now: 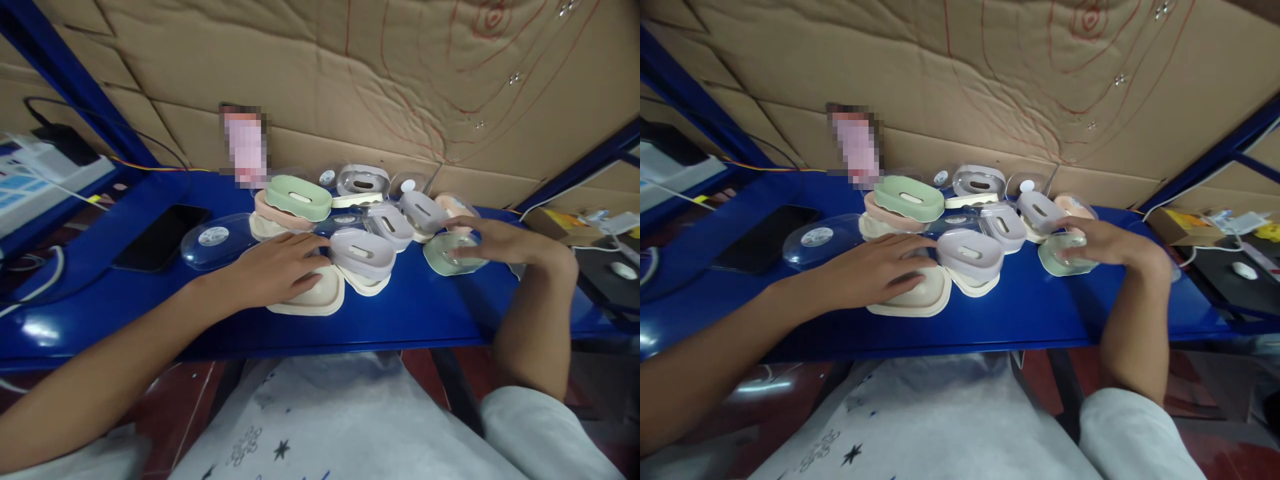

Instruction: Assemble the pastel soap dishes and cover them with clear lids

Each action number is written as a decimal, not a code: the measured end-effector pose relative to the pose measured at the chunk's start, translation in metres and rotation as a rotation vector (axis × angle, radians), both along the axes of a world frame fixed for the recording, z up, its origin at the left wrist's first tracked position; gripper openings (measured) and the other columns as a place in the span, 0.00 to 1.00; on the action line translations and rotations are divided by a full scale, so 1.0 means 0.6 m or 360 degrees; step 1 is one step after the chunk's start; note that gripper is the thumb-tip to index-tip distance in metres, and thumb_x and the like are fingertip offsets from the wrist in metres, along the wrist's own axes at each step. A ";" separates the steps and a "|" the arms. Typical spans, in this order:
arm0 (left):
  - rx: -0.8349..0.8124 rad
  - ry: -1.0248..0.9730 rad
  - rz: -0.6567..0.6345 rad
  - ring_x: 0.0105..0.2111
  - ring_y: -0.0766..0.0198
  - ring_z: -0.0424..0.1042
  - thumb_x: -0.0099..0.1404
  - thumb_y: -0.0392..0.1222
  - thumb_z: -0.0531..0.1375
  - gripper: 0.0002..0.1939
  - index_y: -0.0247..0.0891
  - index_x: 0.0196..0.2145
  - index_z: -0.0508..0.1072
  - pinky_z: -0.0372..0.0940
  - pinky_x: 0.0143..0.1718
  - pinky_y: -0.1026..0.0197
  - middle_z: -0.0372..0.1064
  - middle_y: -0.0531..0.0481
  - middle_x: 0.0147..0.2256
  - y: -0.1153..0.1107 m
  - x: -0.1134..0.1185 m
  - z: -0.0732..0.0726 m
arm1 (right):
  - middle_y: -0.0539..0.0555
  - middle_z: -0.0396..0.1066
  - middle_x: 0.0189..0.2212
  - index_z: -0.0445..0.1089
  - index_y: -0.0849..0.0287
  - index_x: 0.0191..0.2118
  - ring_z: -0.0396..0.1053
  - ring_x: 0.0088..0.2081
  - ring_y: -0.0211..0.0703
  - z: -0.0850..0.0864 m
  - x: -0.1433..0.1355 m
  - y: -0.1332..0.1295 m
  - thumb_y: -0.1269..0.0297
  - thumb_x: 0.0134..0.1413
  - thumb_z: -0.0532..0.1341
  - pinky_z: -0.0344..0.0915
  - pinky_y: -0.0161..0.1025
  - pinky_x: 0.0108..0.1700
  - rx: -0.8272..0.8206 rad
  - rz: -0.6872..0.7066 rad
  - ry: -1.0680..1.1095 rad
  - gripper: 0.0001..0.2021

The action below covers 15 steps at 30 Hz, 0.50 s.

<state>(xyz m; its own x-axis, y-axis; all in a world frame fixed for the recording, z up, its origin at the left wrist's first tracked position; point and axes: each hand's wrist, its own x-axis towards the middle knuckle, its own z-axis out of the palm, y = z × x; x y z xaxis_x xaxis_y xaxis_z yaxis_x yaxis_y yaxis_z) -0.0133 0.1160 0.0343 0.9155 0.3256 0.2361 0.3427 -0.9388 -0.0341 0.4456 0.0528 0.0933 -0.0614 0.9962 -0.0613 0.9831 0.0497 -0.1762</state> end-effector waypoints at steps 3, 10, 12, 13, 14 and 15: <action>-0.0005 -0.0023 0.0001 0.60 0.46 0.71 0.77 0.41 0.56 0.14 0.42 0.56 0.77 0.68 0.62 0.41 0.68 0.40 0.63 0.000 0.000 -0.002 | 0.54 0.65 0.70 0.66 0.39 0.69 0.63 0.69 0.70 -0.020 0.021 -0.035 0.46 0.42 0.75 0.64 0.58 0.69 -0.0169 0.0099 0.0200 0.45; -0.0015 -0.0015 0.0003 0.61 0.46 0.71 0.77 0.41 0.57 0.14 0.41 0.55 0.77 0.68 0.62 0.42 0.67 0.39 0.64 -0.001 0.000 0.000 | 0.58 0.75 0.61 0.76 0.44 0.58 0.67 0.67 0.65 -0.035 -0.014 -0.041 0.47 0.67 0.61 0.60 0.61 0.70 0.0694 0.0011 0.0213 0.19; -0.0032 -0.0028 0.0010 0.61 0.46 0.70 0.76 0.41 0.57 0.14 0.42 0.55 0.77 0.67 0.63 0.43 0.67 0.40 0.64 -0.001 0.000 0.000 | 0.61 0.79 0.54 0.78 0.46 0.51 0.72 0.62 0.68 -0.036 -0.027 -0.052 0.46 0.69 0.58 0.63 0.64 0.66 0.0916 -0.0129 0.0010 0.17; -0.0035 -0.0028 0.0014 0.62 0.46 0.70 0.76 0.42 0.57 0.14 0.42 0.55 0.77 0.67 0.63 0.42 0.68 0.40 0.64 -0.001 0.001 0.000 | 0.62 0.80 0.52 0.78 0.47 0.49 0.74 0.59 0.68 -0.041 -0.031 -0.059 0.45 0.70 0.58 0.65 0.65 0.64 0.0888 -0.0153 -0.0049 0.17; -0.0035 -0.0022 0.0014 0.62 0.45 0.70 0.76 0.42 0.57 0.14 0.41 0.54 0.77 0.67 0.63 0.42 0.68 0.40 0.64 0.000 0.001 0.000 | 0.61 0.80 0.52 0.78 0.47 0.50 0.75 0.58 0.68 -0.049 -0.034 -0.067 0.44 0.69 0.58 0.67 0.65 0.63 0.0802 -0.0142 -0.0066 0.18; -0.0033 -0.0012 0.0012 0.61 0.44 0.71 0.77 0.41 0.57 0.14 0.40 0.54 0.78 0.67 0.63 0.41 0.68 0.39 0.63 -0.001 0.001 0.000 | 0.61 0.79 0.54 0.78 0.46 0.52 0.75 0.58 0.68 -0.060 -0.036 -0.073 0.43 0.68 0.59 0.68 0.65 0.62 0.0693 -0.0105 -0.0048 0.19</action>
